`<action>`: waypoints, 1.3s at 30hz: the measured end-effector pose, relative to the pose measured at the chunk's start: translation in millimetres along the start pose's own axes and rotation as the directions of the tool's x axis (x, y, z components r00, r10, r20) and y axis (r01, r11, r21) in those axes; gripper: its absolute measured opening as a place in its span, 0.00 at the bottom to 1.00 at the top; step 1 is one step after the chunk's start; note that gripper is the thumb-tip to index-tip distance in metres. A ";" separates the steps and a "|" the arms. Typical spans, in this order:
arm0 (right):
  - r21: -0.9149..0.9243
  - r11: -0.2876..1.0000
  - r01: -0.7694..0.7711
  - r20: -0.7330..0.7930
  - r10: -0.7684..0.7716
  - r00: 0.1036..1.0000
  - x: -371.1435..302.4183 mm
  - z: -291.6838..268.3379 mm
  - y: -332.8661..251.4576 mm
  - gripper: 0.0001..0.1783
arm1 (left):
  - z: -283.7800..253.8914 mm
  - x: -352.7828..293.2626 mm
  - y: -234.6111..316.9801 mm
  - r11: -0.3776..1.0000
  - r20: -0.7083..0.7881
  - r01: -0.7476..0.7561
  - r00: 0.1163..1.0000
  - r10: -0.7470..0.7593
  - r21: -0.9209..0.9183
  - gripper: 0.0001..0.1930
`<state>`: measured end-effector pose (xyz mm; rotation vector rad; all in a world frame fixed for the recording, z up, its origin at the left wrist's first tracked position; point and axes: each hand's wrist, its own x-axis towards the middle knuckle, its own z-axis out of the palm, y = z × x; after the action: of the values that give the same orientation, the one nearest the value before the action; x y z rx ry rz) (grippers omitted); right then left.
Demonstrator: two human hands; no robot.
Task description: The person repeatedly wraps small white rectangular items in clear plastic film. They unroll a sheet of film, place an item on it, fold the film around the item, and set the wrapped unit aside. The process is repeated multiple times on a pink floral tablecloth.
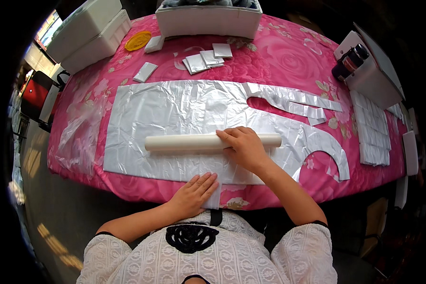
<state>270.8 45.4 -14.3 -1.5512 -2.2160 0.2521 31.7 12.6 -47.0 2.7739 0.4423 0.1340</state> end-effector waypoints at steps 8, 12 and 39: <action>-0.107 0.987 -0.123 -0.166 0.104 0.981 64.0 9.4 54.0 0.28 | -15.2 1.7 -26.4 0.967 0.044 -0.227 0.971 0.233 -0.118 0.37; -0.184 0.979 -0.091 -0.193 0.055 0.980 57.0 14.0 46.5 0.31 | -12.7 1.7 -35.8 0.946 -0.083 -0.322 0.945 0.318 -0.037 0.27; 0.359 0.873 -0.328 -0.003 0.353 0.936 -22.5 27.7 -28.6 0.07 | -43.2 39.7 -39.3 0.813 -0.169 0.292 0.889 -0.425 -0.504 0.12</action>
<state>240.7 16.8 -33.4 -1.7003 -1.7107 0.6557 51.9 73.6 -17.7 2.1528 0.8773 0.4731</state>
